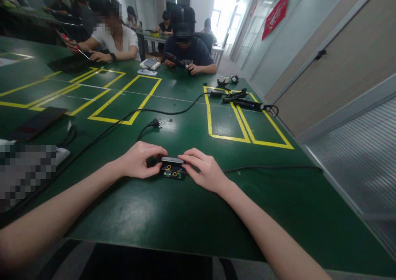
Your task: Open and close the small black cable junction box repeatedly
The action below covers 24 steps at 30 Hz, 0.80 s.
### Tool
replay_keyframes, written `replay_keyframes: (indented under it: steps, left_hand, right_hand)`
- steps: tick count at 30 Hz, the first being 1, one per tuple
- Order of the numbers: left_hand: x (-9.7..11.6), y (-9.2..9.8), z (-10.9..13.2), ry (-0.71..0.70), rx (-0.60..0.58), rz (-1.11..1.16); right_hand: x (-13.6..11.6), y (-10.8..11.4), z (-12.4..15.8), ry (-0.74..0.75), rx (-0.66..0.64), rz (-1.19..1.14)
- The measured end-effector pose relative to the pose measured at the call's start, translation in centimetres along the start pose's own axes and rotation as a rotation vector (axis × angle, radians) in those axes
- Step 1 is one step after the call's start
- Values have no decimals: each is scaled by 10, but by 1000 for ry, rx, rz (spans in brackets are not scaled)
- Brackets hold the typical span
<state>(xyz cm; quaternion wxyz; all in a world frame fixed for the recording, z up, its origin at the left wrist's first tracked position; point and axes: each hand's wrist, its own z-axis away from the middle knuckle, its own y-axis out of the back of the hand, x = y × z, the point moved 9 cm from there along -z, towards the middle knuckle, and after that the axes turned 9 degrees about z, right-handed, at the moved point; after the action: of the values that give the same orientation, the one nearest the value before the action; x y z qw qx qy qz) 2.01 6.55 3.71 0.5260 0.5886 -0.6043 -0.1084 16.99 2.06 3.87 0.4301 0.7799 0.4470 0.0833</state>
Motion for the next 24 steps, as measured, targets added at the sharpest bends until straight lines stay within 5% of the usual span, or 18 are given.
replay_keyframes:
  steps: [24]
  left_hand:
    - [0, -17, 0, 76, -101, -7]
  right_hand:
    - [-13, -11, -3, 73, -224, 24]
